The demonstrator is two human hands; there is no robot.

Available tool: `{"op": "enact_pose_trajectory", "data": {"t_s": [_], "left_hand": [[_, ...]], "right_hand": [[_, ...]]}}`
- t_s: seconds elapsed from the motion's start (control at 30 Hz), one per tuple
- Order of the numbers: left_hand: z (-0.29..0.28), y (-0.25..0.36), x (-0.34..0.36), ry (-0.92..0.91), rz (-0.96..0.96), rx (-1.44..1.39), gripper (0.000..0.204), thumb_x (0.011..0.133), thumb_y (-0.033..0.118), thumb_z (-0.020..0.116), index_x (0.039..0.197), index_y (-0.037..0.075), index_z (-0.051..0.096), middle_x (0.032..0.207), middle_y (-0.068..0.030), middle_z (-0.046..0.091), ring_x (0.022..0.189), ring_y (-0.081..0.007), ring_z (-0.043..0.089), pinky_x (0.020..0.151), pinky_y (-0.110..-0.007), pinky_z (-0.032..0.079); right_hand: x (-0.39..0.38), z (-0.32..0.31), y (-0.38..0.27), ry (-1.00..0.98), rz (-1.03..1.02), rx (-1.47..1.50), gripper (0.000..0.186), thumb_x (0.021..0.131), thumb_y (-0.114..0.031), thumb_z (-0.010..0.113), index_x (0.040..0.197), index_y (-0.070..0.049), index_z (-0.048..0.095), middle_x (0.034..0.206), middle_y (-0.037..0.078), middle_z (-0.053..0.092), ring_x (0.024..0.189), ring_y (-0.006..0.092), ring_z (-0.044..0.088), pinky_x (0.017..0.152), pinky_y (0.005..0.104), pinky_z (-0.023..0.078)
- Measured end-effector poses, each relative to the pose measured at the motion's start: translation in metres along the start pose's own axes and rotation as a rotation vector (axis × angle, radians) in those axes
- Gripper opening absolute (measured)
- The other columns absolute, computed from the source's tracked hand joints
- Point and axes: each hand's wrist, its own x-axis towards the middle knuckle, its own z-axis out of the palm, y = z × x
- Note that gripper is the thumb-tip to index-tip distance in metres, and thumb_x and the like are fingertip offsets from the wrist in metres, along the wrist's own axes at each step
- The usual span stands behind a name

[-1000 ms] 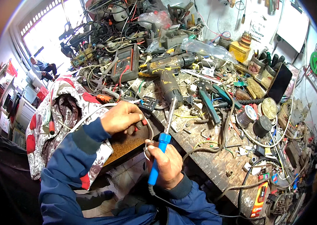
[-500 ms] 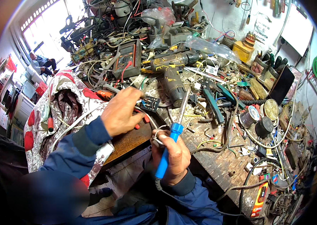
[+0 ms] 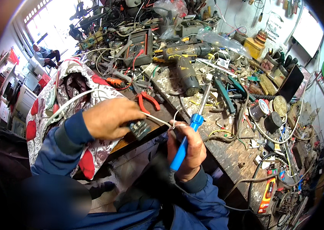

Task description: The person uses a soldering iron to attach wires to a small black electrical component. They hold the component with one hand and apply the soldering iron with the other, working on a cluttered workbench filled with tools and electronic parts.

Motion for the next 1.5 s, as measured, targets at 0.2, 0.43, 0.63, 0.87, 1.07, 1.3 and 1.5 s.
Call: {"op": "enact_pose_trajectory", "data": {"t_s": [0.2,0.43,0.63,0.87,1.07,1.3,1.5], "left_hand": [[0.030,0.028,-0.021,0.144,-0.175,0.300,0.036,0.089,0.010,0.063,0.123,0.012,0.072,0.118,-0.0111,0.065,0.117,-0.0327,0.057,0.100,-0.046,0.048],[0.044,0.011,0.002,0.172,-0.095,0.488,0.023,0.087,0.017,0.063,0.106,0.010,0.073,0.105,-0.0071,0.063,0.110,-0.0274,0.058,0.092,-0.040,0.048],[0.035,0.017,-0.006,0.308,-0.107,0.432,0.021,0.085,0.007,0.063,0.105,0.001,0.068,0.132,-0.0183,0.066,0.130,-0.0361,0.059,0.108,-0.044,0.052],[0.022,0.107,-0.050,0.391,-0.453,-0.137,0.032,0.090,-0.001,0.073,0.122,-0.002,0.068,0.113,-0.0202,0.069,0.093,-0.0327,0.072,0.083,-0.038,0.060],[0.128,0.145,-0.017,1.092,-0.746,-0.987,0.045,0.093,0.001,0.078,0.135,-0.007,0.062,0.115,-0.0147,0.069,0.093,-0.0156,0.072,0.076,-0.029,0.062],[0.150,0.118,0.005,1.121,-0.581,-0.876,0.016,0.095,0.003,0.077,0.109,-0.004,0.075,0.109,-0.0153,0.075,0.102,-0.0223,0.073,0.088,-0.032,0.058],[0.136,0.111,0.010,1.118,-0.518,-0.974,0.026,0.096,-0.004,0.071,0.122,-0.004,0.068,0.125,-0.0190,0.069,0.111,-0.0225,0.071,0.087,-0.034,0.061]], "right_hand": [[-0.012,0.012,-0.012,-0.077,-0.004,0.060,0.053,0.081,0.012,0.082,0.126,0.002,0.057,0.104,0.018,0.076,0.090,0.0284,0.076,0.080,0.0365,0.061],[-0.021,0.009,-0.013,-0.197,-0.052,0.015,0.055,0.075,0.014,0.081,0.124,0.000,0.060,0.102,0.014,0.077,0.090,0.0317,0.075,0.080,0.0395,0.061],[-0.026,0.013,-0.010,-0.239,-0.086,0.025,0.057,0.071,0.015,0.081,0.124,0.000,0.064,0.100,0.013,0.077,0.088,0.0317,0.075,0.079,0.0397,0.061],[-0.024,0.010,-0.008,-0.211,-0.027,-0.002,0.058,0.073,0.014,0.084,0.125,0.001,0.063,0.097,0.014,0.077,0.084,0.0289,0.075,0.076,0.0366,0.061],[-0.028,0.008,-0.012,-0.288,0.002,0.063,0.060,0.073,0.015,0.084,0.127,0.001,0.061,0.098,0.016,0.078,0.087,0.0295,0.076,0.077,0.0366,0.061],[-0.023,0.000,-0.003,-0.310,-0.076,0.055,0.057,0.073,0.015,0.079,0.125,0.003,0.061,0.103,0.018,0.077,0.091,0.0343,0.076,0.080,0.0399,0.062],[-0.011,0.009,-0.004,-0.286,-0.087,0.047,0.058,0.077,0.017,0.078,0.129,0.002,0.056,0.104,0.020,0.077,0.097,0.0321,0.077,0.085,0.0399,0.062]]}}
